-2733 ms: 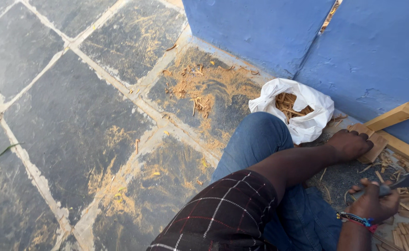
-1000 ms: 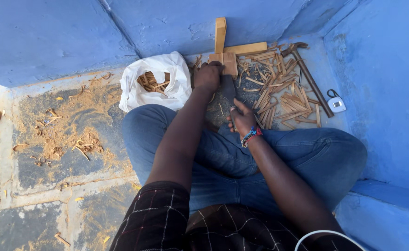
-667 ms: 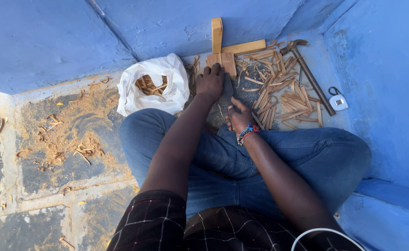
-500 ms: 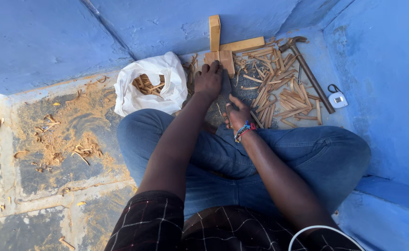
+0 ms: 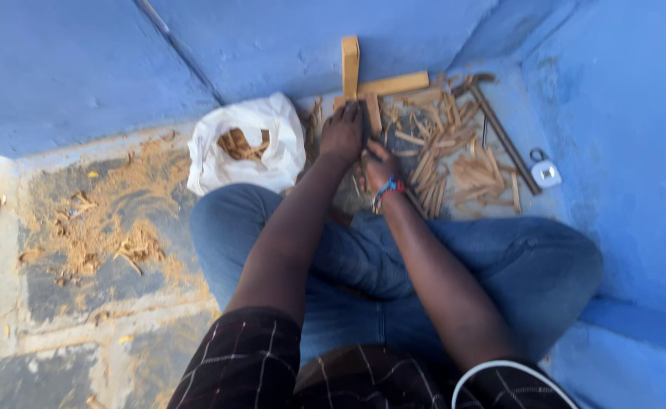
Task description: The person uses a hand scraper to smooth and shape various pieces of wood while sitting on the floor. They handle a cross-shaped wooden structure and individual wooden strips, placing some strips into a white bag.
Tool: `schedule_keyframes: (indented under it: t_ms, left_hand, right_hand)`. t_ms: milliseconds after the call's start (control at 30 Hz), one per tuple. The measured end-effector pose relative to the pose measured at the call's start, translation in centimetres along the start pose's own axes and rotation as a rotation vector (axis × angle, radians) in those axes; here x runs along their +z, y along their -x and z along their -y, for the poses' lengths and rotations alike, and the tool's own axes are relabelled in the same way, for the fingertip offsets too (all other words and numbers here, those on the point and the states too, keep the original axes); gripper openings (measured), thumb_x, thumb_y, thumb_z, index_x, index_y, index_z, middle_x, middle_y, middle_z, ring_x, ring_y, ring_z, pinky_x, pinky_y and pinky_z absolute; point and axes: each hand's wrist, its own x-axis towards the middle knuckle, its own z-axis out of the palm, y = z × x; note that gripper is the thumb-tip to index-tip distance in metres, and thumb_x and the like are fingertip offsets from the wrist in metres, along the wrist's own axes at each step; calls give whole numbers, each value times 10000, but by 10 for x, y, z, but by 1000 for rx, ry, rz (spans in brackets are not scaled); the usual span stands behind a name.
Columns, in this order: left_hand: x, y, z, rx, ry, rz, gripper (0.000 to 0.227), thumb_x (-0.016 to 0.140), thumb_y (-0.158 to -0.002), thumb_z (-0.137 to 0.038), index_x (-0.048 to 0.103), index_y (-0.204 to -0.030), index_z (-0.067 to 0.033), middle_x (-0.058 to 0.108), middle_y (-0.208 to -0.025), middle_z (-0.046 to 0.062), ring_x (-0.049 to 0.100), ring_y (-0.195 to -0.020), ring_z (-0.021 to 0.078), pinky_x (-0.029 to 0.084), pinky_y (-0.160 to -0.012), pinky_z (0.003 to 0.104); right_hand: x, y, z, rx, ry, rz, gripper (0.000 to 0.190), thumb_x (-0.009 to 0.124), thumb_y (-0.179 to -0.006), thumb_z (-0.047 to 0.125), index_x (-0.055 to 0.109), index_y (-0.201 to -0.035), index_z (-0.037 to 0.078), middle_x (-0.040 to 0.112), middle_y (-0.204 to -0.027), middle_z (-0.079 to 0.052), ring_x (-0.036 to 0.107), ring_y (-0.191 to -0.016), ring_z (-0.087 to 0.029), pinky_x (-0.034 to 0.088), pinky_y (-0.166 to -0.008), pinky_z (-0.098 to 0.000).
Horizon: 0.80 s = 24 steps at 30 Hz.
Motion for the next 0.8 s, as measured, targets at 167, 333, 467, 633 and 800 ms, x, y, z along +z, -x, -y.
schedule_keyframes:
  t_ms: [167, 333, 467, 633, 800]
  left_hand:
    - [-7, 16, -9, -25, 39, 18, 461, 534, -950, -191, 607, -1387, -61, 500, -1529, 81, 453, -1415, 299, 409, -1113, 488]
    - [-37, 21, -19, 67, 140, -26, 483, 616, -850, -164, 637, -1329, -108, 622, -1363, 111, 516, -1334, 318, 401, -1074, 509]
    - [-62, 20, -15, 169, 398, -326, 493, 607, -889, -69, 631, -1380, -96, 666, -1321, 190, 625, -1191, 395, 480, -1036, 496]
    - [-80, 18, 7, -157, 562, -495, 463, 553, -858, -30, 669, -1304, -81, 689, -1158, 174, 668, -1058, 410, 531, -934, 487]
    - [-71, 21, 6, -88, 408, -191, 341, 633, -888, -75, 730, -1207, -145, 690, -1214, 114, 650, -1115, 355, 529, -935, 468]
  right_hand:
    - [-6, -24, -15, -2, -32, 23, 447, 610, -984, 198, 616, -1431, 181, 639, -698, -60, 506, -444, -130, 404, -372, -307]
    - [-10, -38, -17, -52, -4, 43, 440, 559, -985, 193, 620, -1421, 186, 682, -741, -45, 526, -446, -135, 427, -373, -307]
    - [-7, -34, -23, -82, -47, 84, 456, 644, -1003, 204, 577, -1453, 188, 618, -703, -104, 525, -451, -158, 421, -379, -324]
    - [-21, -19, -31, -342, -440, -172, 401, 522, -1040, 201, 493, -1440, 220, 643, -762, -80, 572, -505, -148, 496, -427, -319]
    - [-50, -38, -40, -264, -471, -244, 306, 506, -1068, 216, 554, -1353, 119, 617, -723, -102, 552, -469, -182, 469, -393, -340]
